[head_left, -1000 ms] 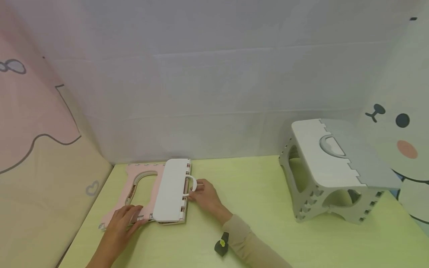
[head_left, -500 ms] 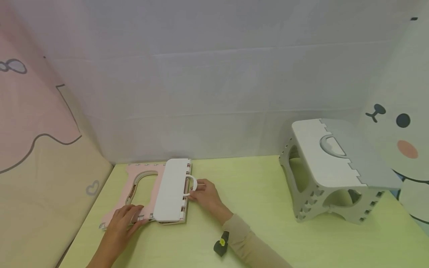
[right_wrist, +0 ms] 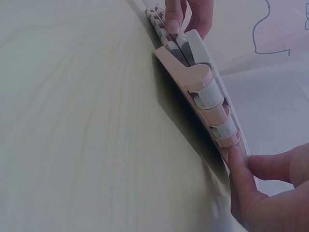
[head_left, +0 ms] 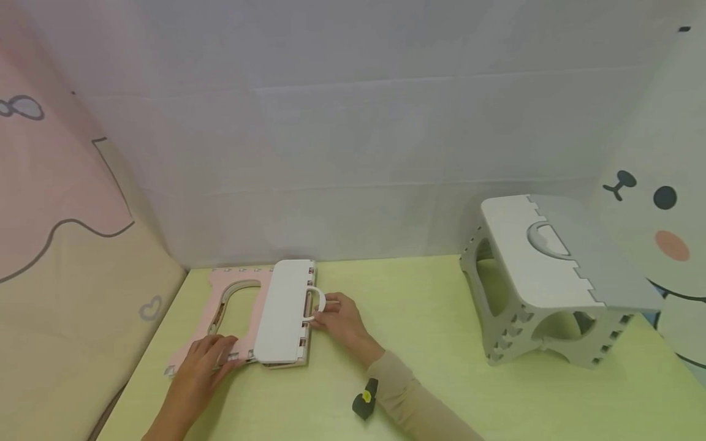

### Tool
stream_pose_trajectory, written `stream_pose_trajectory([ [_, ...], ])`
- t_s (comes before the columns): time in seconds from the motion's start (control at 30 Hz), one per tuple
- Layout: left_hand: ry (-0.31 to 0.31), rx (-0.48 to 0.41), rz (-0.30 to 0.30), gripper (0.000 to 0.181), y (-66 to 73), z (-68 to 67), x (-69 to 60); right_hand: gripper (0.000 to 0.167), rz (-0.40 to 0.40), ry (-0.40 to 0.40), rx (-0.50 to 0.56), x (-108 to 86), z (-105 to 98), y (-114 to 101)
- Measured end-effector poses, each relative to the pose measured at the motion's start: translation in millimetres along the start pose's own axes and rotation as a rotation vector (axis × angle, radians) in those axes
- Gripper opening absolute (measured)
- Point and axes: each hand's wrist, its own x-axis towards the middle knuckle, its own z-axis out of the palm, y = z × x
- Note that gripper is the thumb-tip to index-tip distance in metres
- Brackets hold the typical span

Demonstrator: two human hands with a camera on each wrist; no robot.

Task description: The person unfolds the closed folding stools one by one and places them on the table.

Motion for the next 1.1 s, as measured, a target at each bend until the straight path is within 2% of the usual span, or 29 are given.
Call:
stream_pose_trajectory([
  [0.5, 0.013, -0.018, -0.004, 0.053, 5.1, -1.0, -0.6, 0.043, 0.001, 0.015, -0.020, -3.6, -2.4, -3.0],
  [0.7, 0.002, -0.018, -0.005, 0.047, 6.3, -0.8, 0.2, 0.044, -0.013, 0.009, -0.029, -4.5, -4.5, -3.8],
  [1.1, 0.029, -0.011, 0.043, 0.056, 9.9, 0.0, 3.9, 0.041, 0.001, 0.022, -0.034, -8.3, -7.3, -10.8],
])
